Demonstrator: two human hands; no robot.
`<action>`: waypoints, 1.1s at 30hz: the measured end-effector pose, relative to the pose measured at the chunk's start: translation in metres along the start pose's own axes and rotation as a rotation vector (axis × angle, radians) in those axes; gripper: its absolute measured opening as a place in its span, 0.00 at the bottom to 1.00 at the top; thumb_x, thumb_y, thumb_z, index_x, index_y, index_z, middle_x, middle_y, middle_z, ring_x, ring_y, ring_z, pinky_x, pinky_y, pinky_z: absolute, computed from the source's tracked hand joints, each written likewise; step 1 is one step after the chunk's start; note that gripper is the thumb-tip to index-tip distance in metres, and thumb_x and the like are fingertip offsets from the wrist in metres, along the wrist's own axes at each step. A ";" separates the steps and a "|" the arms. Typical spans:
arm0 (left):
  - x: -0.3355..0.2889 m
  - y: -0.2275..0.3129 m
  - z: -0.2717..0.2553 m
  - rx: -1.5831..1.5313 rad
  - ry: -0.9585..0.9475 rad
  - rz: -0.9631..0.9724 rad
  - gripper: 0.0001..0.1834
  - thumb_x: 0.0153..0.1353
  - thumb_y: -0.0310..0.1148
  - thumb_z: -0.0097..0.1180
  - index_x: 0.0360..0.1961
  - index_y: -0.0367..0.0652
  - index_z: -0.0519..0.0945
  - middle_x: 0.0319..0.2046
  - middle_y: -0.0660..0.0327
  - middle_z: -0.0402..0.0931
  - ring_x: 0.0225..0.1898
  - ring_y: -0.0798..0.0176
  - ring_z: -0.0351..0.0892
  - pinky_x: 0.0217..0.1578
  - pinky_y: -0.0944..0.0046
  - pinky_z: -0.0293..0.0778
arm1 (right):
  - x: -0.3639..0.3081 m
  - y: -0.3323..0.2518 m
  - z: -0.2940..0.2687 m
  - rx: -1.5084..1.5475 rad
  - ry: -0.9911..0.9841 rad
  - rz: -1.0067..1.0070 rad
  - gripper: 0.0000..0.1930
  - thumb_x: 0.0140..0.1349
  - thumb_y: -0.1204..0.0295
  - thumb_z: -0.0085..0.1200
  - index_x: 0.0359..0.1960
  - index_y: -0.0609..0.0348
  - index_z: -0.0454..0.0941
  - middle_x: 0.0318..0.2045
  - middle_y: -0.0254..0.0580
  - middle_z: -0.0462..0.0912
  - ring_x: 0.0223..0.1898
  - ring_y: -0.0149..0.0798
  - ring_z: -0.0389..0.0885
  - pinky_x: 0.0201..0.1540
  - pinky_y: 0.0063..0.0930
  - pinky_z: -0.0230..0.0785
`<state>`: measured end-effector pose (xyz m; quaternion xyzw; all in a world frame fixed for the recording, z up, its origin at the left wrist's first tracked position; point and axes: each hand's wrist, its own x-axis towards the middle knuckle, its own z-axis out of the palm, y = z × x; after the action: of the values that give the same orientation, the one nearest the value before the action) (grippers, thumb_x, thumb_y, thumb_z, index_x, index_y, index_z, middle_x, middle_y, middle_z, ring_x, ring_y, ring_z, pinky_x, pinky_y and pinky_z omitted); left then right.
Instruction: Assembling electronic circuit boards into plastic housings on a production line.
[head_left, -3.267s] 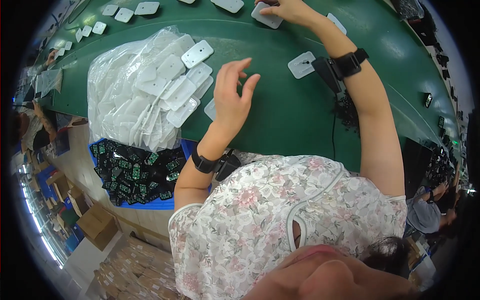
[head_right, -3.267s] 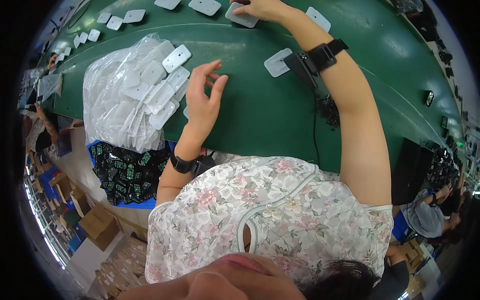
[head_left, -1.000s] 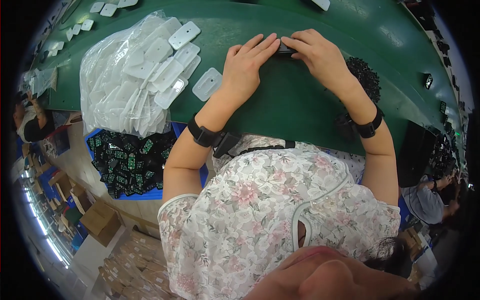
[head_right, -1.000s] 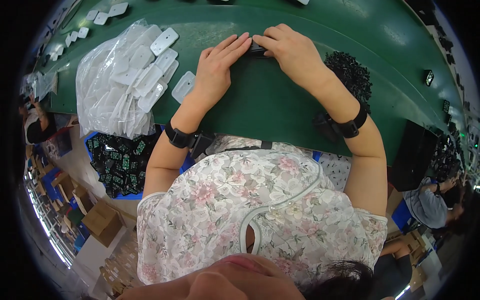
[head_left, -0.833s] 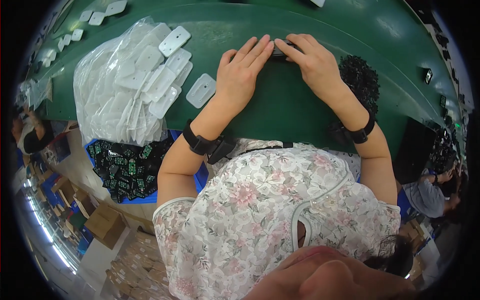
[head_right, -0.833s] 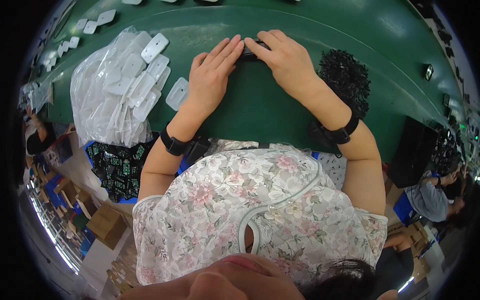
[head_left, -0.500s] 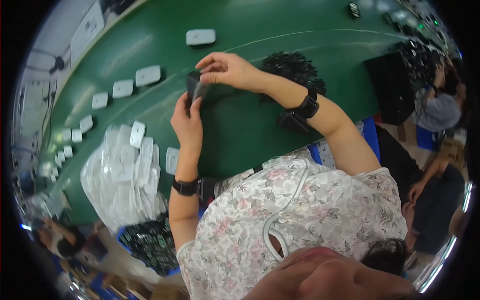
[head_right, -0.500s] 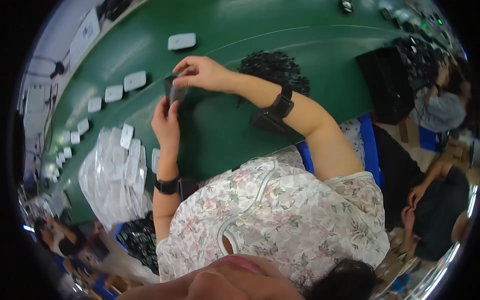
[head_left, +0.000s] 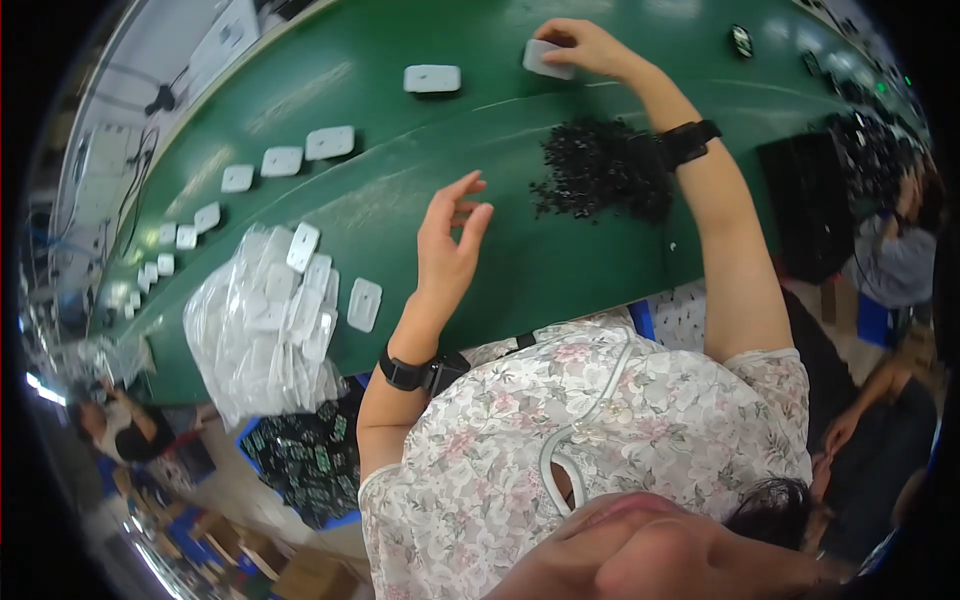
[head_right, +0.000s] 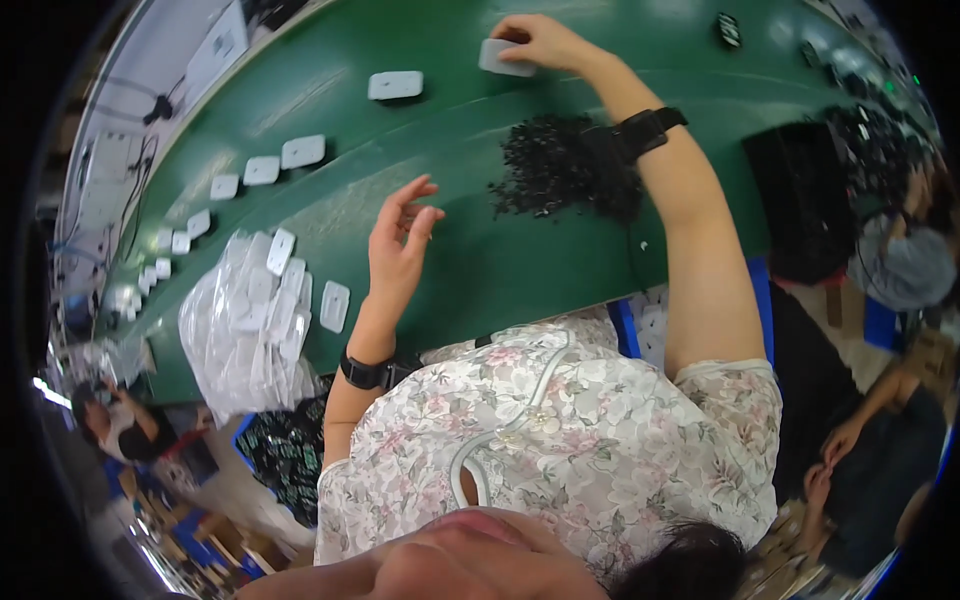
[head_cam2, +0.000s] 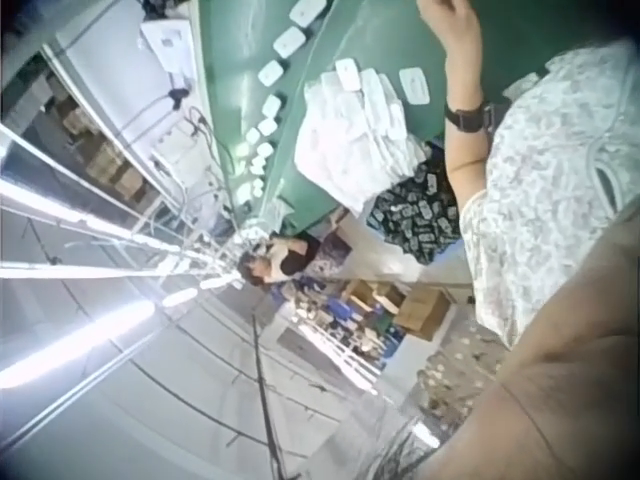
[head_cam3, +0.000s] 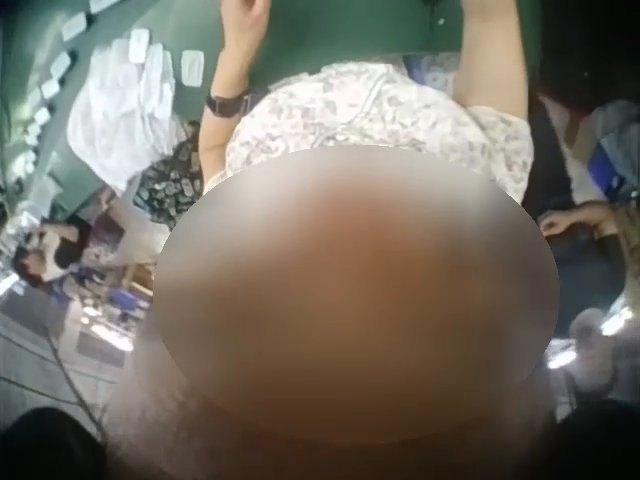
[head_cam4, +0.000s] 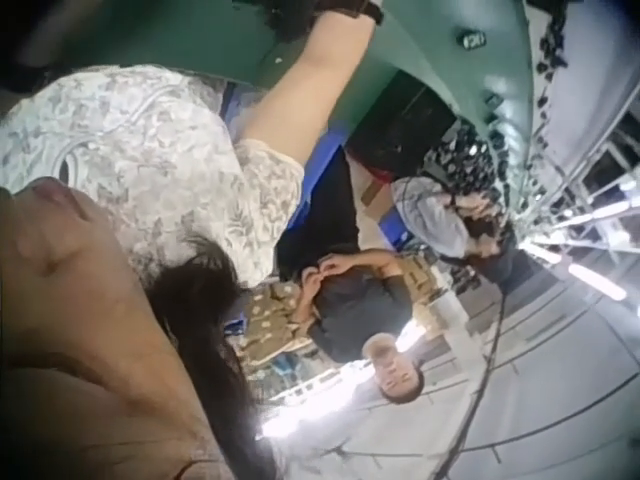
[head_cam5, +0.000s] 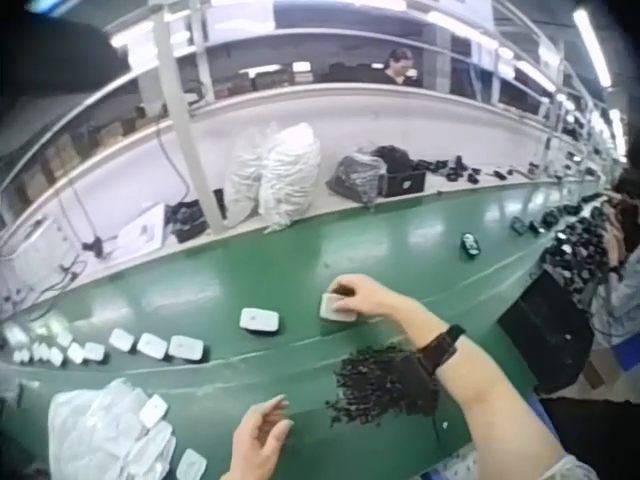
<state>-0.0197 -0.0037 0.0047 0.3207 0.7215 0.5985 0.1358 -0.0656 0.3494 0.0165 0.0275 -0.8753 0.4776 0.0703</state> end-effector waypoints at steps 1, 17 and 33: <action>-0.012 0.001 -0.005 0.007 0.018 0.007 0.19 0.60 0.24 0.54 0.54 0.39 0.73 0.47 0.56 0.75 0.37 0.67 0.77 0.37 0.70 0.73 | 0.004 0.002 -0.002 -0.058 -0.043 0.012 0.16 0.56 0.73 0.58 0.47 0.58 0.76 0.40 0.36 0.80 0.43 0.31 0.76 0.50 0.26 0.68; -0.217 -0.018 -0.068 0.271 0.873 -0.244 0.14 0.61 0.23 0.52 0.49 0.39 0.75 0.37 0.58 0.75 0.31 0.68 0.76 0.29 0.71 0.70 | 0.044 -0.138 0.147 -0.123 -0.094 -0.381 0.12 0.64 0.72 0.53 0.49 0.59 0.78 0.39 0.38 0.82 0.41 0.30 0.78 0.46 0.24 0.69; -0.396 -0.169 -0.112 0.583 1.599 -1.345 0.43 0.58 0.53 0.56 0.57 0.23 0.59 0.56 0.33 0.61 0.59 0.34 0.61 0.59 0.47 0.59 | -0.061 -0.248 0.494 0.234 -1.142 -0.378 0.17 0.64 0.67 0.53 0.53 0.57 0.73 0.43 0.46 0.81 0.45 0.37 0.79 0.49 0.29 0.71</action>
<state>0.1648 -0.3510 -0.2025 -0.6037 0.7435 0.2426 -0.1549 -0.0249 -0.2015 -0.0498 0.4415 -0.6964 0.4597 -0.3297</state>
